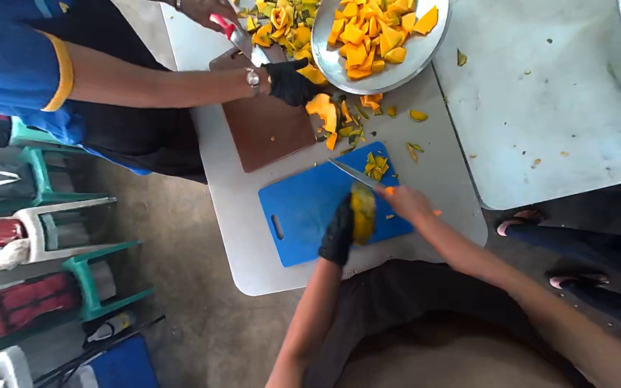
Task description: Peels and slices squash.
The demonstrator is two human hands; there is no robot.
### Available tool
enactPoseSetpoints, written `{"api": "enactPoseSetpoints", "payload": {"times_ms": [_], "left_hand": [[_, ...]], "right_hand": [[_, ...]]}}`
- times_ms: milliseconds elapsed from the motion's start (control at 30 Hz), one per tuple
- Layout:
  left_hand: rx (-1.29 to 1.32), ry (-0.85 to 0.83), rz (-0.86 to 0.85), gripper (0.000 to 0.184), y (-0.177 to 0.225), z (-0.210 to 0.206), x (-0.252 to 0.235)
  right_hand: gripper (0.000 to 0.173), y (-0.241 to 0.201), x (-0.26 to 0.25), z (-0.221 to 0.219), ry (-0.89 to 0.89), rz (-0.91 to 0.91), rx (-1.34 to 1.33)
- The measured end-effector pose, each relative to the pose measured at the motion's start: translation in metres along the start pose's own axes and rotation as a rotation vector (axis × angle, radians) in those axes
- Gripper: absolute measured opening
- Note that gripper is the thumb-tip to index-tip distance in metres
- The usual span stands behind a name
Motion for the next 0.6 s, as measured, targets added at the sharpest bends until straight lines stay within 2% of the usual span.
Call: {"api": "enactPoseSetpoints", "payload": {"times_ms": [67, 167, 233, 300, 367, 400, 467, 533, 600], "left_hand": [[0.083, -0.037, -0.009, 0.056, 0.000, -0.014, 0.008], [0.162, -0.009, 0.034, 0.054, -0.009, 0.005, -0.010], [0.222, -0.018, 0.011, 0.062, -0.010, 0.023, -0.020], [0.151, -0.004, -0.043, 0.063, -0.009, 0.030, -0.024], [-0.123, 0.039, -0.065, 0.044, 0.008, 0.025, -0.019], [-0.235, 0.042, -0.057, 0.041, 0.015, 0.023, -0.017], [-0.229, 0.042, -0.077, 0.040, 0.011, 0.022, -0.017], [-0.158, 0.023, -0.118, 0.046, 0.001, 0.024, -0.018], [-0.171, 0.054, -0.075, 0.044, 0.009, 0.022, -0.012]], "right_hand": [[0.076, 0.006, -0.015, -0.003, -0.016, -0.073, -0.049], [0.077, 0.009, -0.006, 0.007, 0.063, -0.019, -0.174], [0.071, 0.004, 0.009, 0.007, 0.051, 0.066, -0.207], [0.067, -0.002, 0.028, -0.001, -0.012, 0.167, -0.154], [0.072, -0.008, 0.042, -0.007, -0.080, 0.233, -0.056], [0.074, -0.010, 0.045, -0.009, -0.091, 0.244, -0.022], [0.076, -0.011, 0.045, -0.012, -0.088, 0.242, 0.019], [0.075, -0.009, 0.043, -0.012, -0.083, 0.245, 0.041], [0.075, -0.009, 0.041, -0.014, -0.060, 0.263, 0.044]]}}
Point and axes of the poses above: each hand's wrist, its own x-axis away from the middle knuckle, its own z-axis out of the back of the hand, y = z × x, the point moved 5 cm from there along -x, towards the middle knuckle, and after that the axes turned 3 degrees about y, right-handed, at the moved point
